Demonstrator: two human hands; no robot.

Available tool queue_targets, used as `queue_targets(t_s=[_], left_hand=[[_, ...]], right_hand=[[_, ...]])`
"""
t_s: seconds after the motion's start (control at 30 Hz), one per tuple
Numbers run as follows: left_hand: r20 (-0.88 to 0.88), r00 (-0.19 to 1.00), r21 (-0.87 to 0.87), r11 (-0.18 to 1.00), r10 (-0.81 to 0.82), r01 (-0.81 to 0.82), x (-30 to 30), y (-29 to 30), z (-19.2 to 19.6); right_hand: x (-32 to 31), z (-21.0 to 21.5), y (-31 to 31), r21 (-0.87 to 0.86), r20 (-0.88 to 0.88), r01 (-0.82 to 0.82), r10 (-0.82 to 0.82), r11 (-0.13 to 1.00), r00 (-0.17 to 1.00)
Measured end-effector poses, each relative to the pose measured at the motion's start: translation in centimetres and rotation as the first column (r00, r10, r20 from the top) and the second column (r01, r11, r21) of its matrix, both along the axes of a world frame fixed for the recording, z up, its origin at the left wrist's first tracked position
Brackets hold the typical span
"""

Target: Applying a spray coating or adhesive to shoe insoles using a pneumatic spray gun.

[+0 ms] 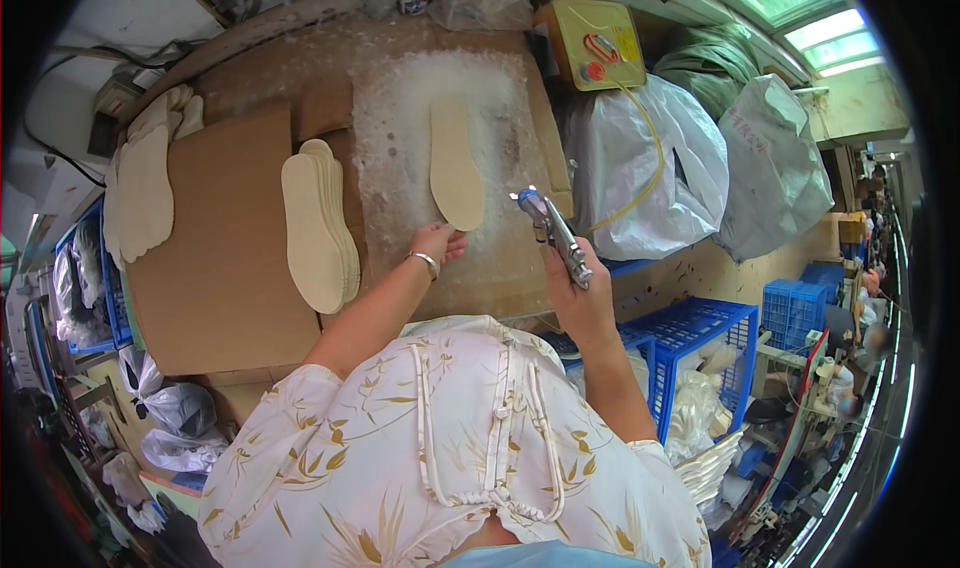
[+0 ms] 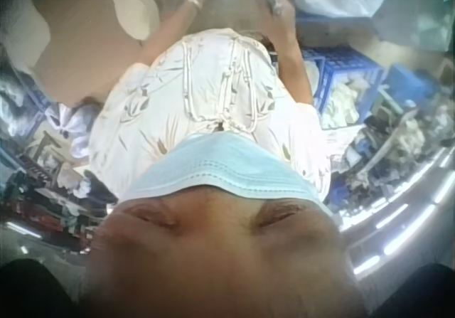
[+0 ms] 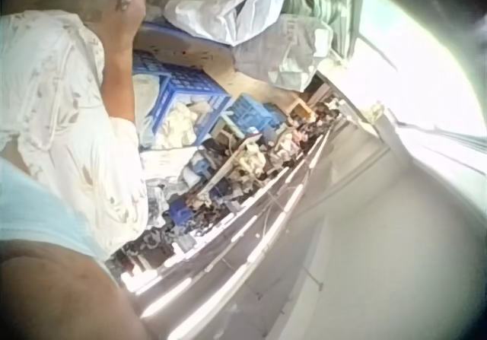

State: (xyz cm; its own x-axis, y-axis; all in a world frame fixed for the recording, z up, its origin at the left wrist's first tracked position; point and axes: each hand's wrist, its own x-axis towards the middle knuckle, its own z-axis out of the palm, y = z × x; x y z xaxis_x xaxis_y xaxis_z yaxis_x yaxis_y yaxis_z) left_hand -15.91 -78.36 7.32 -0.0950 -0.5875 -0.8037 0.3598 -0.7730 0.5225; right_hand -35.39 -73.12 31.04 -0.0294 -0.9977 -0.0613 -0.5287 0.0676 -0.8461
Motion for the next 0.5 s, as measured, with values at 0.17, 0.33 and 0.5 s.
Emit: queue_targets(t_s=[0.17, 0.33, 0.5], left_hand=[[0.001, 1.000, 0.003, 1.000, -0.011, 0.011, 0.03, -0.04, -0.12], [0.015, 1.000, -0.008, 1.000, 0.001, -0.001, -0.05, -0.01, -0.05], [0.037, 0.999, 0.011, 1.000, -0.004, 0.004, -0.18, -0.06, 0.05]], right_hand=[[-0.16, 0.28, 0.52, 0.042, -0.005, -0.034, 0.035, 0.999, 0.999], [-0.16, 0.15, 0.50, -0.016, -0.054, -0.007, 0.006, 1.000, 0.999], [-0.25, 0.16, 0.95, 0.010, -0.027, -0.046, 0.046, 0.999, 0.999]])
